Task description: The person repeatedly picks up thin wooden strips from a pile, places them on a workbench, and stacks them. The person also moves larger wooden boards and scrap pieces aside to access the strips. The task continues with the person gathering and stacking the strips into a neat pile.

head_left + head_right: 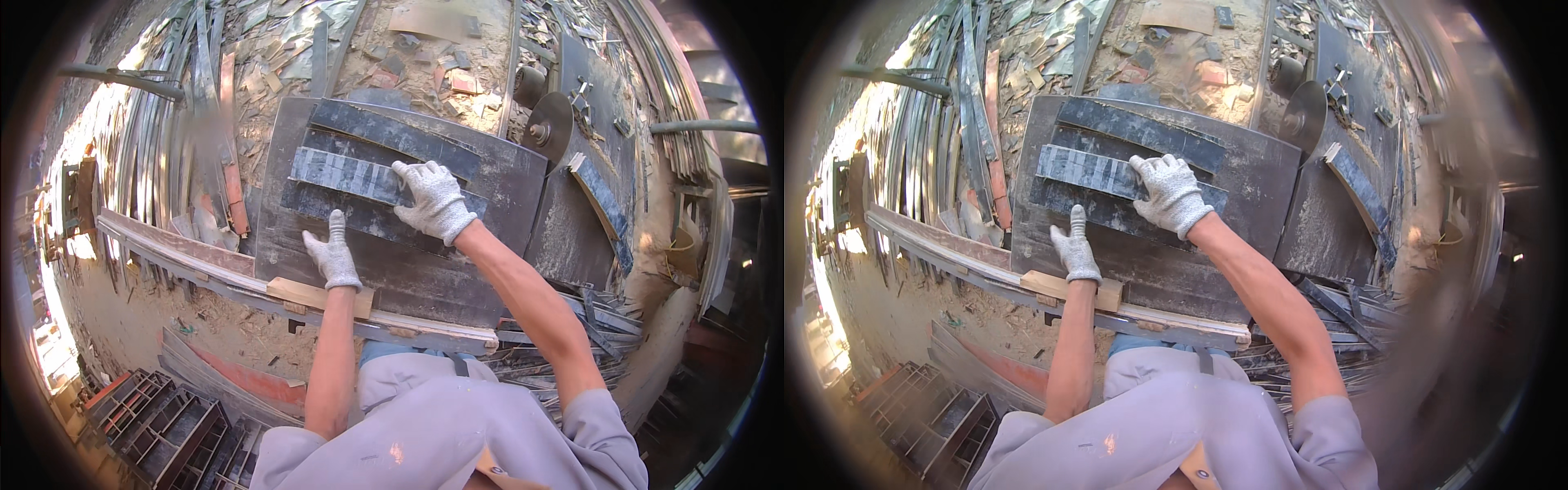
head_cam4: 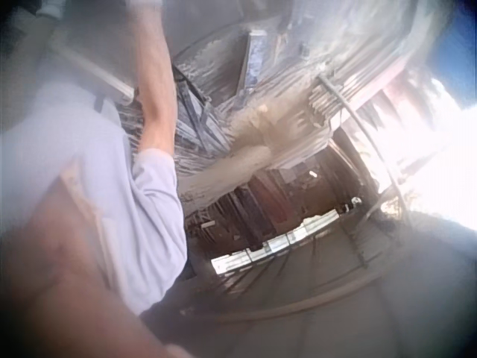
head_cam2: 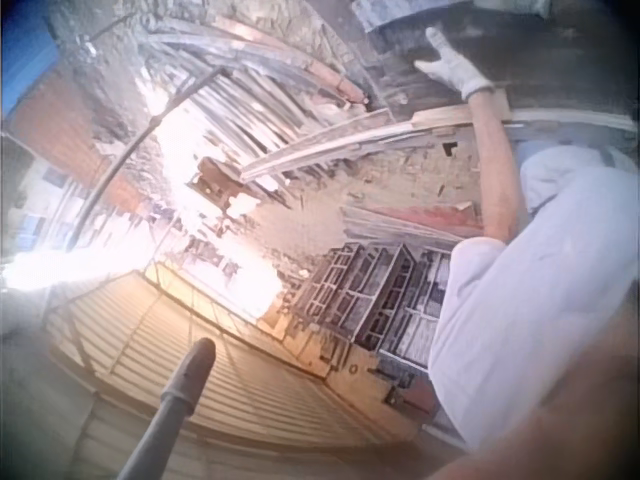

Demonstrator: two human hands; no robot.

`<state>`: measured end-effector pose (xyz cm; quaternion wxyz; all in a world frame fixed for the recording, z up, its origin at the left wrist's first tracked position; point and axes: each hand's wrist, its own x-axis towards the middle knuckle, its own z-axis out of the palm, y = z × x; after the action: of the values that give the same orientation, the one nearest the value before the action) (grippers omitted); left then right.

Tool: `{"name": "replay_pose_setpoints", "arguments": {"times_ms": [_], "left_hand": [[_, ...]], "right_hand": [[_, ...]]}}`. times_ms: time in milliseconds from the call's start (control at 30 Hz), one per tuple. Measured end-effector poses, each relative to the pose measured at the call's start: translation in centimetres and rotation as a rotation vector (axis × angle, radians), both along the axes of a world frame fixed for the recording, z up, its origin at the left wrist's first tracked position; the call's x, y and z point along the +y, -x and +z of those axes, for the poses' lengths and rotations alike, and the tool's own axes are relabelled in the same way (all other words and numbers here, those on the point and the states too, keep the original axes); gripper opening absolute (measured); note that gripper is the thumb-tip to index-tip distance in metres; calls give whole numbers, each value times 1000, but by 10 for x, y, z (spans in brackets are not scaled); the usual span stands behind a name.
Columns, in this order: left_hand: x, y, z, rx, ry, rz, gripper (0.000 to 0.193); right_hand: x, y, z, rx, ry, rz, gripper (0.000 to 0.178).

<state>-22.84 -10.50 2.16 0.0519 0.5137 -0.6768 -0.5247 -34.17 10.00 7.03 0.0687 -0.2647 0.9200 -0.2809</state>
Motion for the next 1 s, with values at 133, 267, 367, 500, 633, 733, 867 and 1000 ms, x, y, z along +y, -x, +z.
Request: {"name": "replay_pose_setpoints", "arguments": {"times_ms": [133, 267, 367, 500, 633, 733, 867, 1000], "left_hand": [[39, -9, -24, 30, -358, 12, 120], [63, 3, -21, 186, -343, 63, 105], [68, 4, -28, 241, -434, 141, 99], [66, 0, -31, 240, -481, 200, 94], [65, -1, -29, 143, -403, 192, 92], [67, 3, -16, 109, -372, 136, 93], [68, 0, -19, 112, -344, 131, 93], [69, 1, -20, 177, -408, 164, 94]], "right_hand": [[9, 33, 6, 78, 76, -6, 75], [9, 65, -10, 129, 30, 36, 76], [5, 69, -25, 41, -80, 146, 76], [-9, 62, -22, -130, -85, 73, 76], [-8, 64, -3, -181, -14, -31, 75], [5, 77, -7, -116, 141, -213, 78], [1, 96, -3, -51, 54, -131, 77], [-22, 75, -4, -311, -64, 85, 76]]}}
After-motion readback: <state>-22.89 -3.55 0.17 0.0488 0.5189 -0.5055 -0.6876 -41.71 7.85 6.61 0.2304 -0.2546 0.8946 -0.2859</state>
